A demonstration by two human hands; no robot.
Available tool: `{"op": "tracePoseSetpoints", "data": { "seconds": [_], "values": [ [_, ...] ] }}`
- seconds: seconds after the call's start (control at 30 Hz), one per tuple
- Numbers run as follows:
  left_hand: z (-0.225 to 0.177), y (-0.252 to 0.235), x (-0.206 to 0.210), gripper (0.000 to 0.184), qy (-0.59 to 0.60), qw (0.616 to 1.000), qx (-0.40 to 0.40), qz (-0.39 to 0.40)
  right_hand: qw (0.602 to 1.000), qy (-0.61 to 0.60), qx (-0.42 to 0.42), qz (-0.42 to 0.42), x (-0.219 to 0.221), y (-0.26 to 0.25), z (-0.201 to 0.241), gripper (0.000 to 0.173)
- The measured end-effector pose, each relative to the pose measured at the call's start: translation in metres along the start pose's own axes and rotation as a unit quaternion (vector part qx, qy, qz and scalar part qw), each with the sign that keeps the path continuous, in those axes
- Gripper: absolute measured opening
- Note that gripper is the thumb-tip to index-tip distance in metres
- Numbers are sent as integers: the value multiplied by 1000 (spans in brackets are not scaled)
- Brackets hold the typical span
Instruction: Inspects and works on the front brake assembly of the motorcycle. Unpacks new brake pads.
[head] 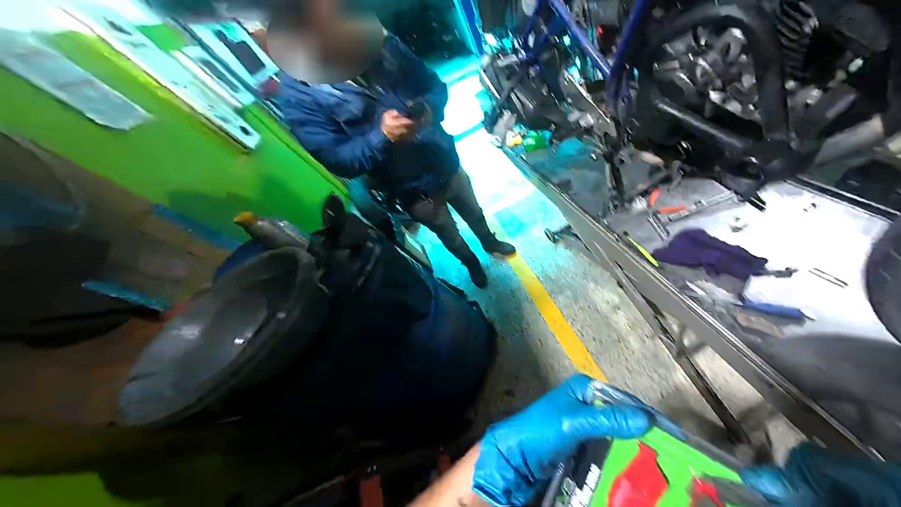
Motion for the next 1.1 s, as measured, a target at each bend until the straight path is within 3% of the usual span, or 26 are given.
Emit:
{"op": "tracePoseSetpoints", "data": {
  "seconds": [0.07, 0.13, 0.23, 0.37, 0.53, 0.7, 0.77, 0.83, 0.9, 1.03, 1.1],
  "values": [
    [16, 11, -4, 16, 8, 996, -49, -68, 999, 13, 8, -39, -3, 17, -4, 21],
    [37, 20, -7, 24, 29, 989, -90, -111, 996, 27, -26, -84, -2, 31, -14, 17],
    [38, 20, -9, 26, 28, 990, -63, -122, 994, -9, -86, -68, 11, 23, -17, 12],
    [35, 26, -8, 22, 44, 987, -37, -147, 995, -70, -19, -65, 25, 49, -30, 17],
    [39, 31, -6, 20, 78, 976, -7, -202, 995, -54, -67, -58, 52, 55, -22, 13],
    [55, 41, -8, 20, 154, 949, -2, -275, 996, -80, 3, -36, 51, 85, -34, 21],
    [56, 34, -6, 22, 158, 938, 9, -308, 990, -99, 14, -102, 37, 87, -39, 19],
    [53, 15, 5, 28, 175, 928, 36, -327, 970, -89, 9, -226, 5, 82, -41, 11],
    [53, -6, 24, 28, 201, 934, 59, -290, 949, -100, 10, -300, -32, 77, -37, 6],
    [58, -13, 70, 42, 335, 939, 77, 21, 949, -133, 17, -284, -71, 84, -22, 5],
    [63, 1, 78, 45, 312, 938, 61, 136, 960, -143, 16, -242, -64, 79, -22, 5]
  ]
}}
Point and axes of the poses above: each hand's wrist, its own y-axis away from the middle knuckle, its own x-axis out of the palm, z = x × y, the point moved 10 cm from there along -y, towards the middle knuckle, and after that the axes turned 11 degrees about -y, right-handed, at the moved point
